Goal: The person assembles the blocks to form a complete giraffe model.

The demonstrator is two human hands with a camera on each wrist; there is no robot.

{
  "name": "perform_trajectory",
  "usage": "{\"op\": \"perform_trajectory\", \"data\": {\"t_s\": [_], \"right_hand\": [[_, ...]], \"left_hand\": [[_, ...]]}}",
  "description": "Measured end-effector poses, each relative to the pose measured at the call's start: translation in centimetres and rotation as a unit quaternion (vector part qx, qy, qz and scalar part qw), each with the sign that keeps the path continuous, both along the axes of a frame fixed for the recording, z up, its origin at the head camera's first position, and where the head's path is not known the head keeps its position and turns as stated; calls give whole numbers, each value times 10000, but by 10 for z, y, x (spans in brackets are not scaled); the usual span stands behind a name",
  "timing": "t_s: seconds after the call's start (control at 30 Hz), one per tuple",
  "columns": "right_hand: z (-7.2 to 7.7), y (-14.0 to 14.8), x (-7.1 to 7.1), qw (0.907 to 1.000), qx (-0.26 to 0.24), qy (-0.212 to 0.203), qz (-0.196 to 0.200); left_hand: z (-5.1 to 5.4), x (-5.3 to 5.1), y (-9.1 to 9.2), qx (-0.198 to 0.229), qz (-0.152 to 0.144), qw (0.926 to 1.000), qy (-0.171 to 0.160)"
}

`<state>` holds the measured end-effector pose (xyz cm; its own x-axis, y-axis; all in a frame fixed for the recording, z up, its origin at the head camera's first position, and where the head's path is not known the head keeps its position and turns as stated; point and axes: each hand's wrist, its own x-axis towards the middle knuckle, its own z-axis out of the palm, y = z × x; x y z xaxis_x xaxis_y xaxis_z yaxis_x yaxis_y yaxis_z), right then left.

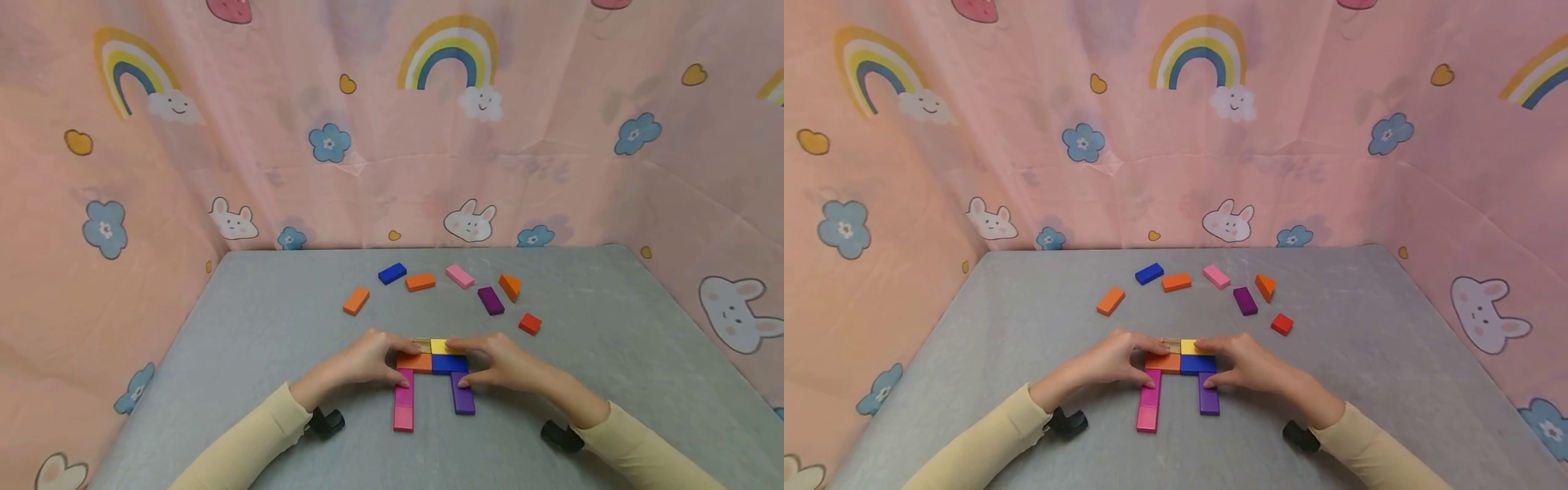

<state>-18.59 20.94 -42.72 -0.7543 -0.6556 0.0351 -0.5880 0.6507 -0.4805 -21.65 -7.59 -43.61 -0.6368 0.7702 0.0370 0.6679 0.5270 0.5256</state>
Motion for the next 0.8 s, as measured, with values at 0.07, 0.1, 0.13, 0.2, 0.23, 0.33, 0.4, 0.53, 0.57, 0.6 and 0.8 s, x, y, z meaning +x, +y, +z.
{"op": "perform_trajectory", "data": {"t_s": [0.07, 0.1, 0.13, 0.2, 0.23, 0.33, 0.4, 0.53, 0.57, 0.6, 0.8], "right_hand": [[2, 3, 0, 9996, -148, 144, -167], [3, 6, 0, 9992, -218, 240, -244], [4, 9, 1, 9986, -257, 340, -321], [7, 16, 2, 9969, -398, 536, -419], [8, 20, 3, 9960, -474, 618, -438], [8, 34, 7, 9940, -707, 692, -471], [7, 43, 10, 9930, -793, 695, -539], [6, 58, 16, 9926, -626, 538, -891], [5, 61, 17, 9923, -566, 486, -989], [5, 64, 19, 9920, -509, 452, -1064], [3, 75, 27, 9900, -278, 294, -1350]], "left_hand": [[0, 0, 0, -14, 20, 10000, -2], [1, 0, 0, -15, 35, 10000, -9], [1, 1, 0, -19, 55, 10000, -19], [1, 1, 0, -10, 68, 10000, -14], [1, 1, 0, -3, 67, 10000, -10], [1, 2, 0, -8, 59, 10000, 24], [1, 2, 0, -4, 32, 10000, 56], [0, 2, -1, 18, 5, 10000, 82], [0, 2, -1, 25, 2, 10000, 74], [0, 2, -1, 32, -6, 10000, 86], [2, 2, -1, 20, 9, 10000, 65]]}}
